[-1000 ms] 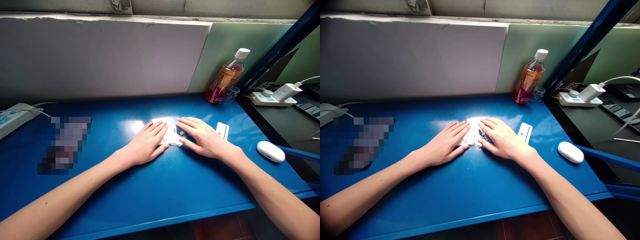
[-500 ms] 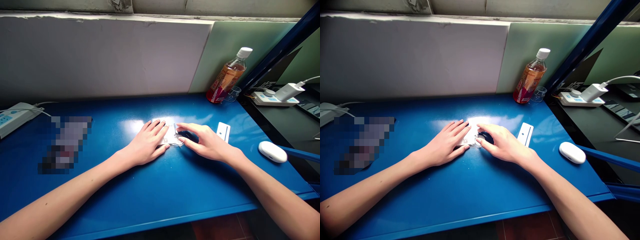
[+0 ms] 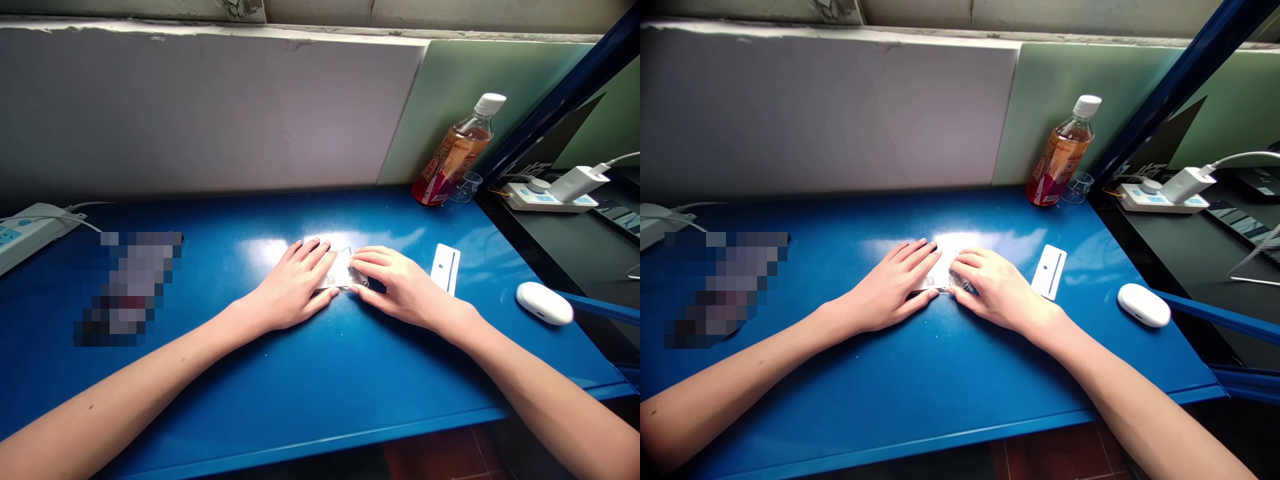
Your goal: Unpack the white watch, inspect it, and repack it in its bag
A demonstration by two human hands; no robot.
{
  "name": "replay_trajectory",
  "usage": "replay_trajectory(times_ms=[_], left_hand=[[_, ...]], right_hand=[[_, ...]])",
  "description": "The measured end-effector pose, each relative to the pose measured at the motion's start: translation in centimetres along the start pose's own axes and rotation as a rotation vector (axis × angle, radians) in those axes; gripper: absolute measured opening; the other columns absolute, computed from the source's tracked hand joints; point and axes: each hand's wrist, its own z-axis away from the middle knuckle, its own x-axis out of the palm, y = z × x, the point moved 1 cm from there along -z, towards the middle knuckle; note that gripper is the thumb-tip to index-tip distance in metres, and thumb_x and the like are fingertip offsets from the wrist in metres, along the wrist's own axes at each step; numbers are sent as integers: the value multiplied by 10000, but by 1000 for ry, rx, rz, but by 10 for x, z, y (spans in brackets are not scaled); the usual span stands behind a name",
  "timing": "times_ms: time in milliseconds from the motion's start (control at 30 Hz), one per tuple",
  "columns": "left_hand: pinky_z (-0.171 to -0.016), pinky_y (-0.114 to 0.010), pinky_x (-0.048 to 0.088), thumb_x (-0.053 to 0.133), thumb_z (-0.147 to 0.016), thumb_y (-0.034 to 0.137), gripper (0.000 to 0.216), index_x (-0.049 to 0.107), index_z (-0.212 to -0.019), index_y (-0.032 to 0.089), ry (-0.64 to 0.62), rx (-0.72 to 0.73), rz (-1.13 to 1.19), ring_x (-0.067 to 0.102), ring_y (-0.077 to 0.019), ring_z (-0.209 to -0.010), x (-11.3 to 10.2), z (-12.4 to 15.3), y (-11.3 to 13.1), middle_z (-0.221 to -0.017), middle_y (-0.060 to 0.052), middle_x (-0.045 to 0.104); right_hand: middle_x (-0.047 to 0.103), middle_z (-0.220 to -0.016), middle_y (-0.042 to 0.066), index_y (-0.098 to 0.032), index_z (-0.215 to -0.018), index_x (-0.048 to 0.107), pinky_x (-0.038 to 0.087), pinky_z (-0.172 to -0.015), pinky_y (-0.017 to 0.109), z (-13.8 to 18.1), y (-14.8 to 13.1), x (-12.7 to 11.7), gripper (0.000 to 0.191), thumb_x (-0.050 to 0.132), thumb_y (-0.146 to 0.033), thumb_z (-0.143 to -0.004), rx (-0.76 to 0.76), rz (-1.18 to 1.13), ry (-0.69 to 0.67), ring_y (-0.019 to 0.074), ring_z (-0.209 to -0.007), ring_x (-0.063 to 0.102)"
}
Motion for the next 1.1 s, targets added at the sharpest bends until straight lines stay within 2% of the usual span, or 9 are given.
replay_trajectory(times_ms=[233,500,867,1100], left_hand=[[-1184,-571,284,424,-1013,488,643,403,-1508,79,10,-2,10,350,-386,-1457,0,0,0,-1554,-211,420],[-1178,-563,291,394,-1022,492,646,404,-1508,67,3,9,-18,364,-390,-1445,1,-1,-1,-1548,-210,429],[-1180,-565,286,407,-1019,475,622,412,-1503,83,30,9,-4,359,-380,-1453,1,0,1,-1545,-213,431],[-1171,-582,292,410,-1016,442,613,404,-1502,68,36,20,-8,365,-391,-1441,1,0,2,-1540,-216,437]], right_hand=[[734,-1130,190,-64,-1087,706,554,-991,463,-1,-6,6,259,513,-191,-970,-25,100,36,326,-1130,658],[687,-1248,185,-90,-1119,690,531,-1056,462,1,-5,12,264,481,-168,-978,4,61,48,309,-1258,584],[638,-1309,254,51,-1261,614,495,-1109,488,0,-13,15,418,495,-122,-900,-51,217,-6,375,-1278,562],[577,-1389,292,97,-1202,650,463,-1149,462,-3,-15,17,417,520,-110,-864,-117,260,38,391,-1337,517]])
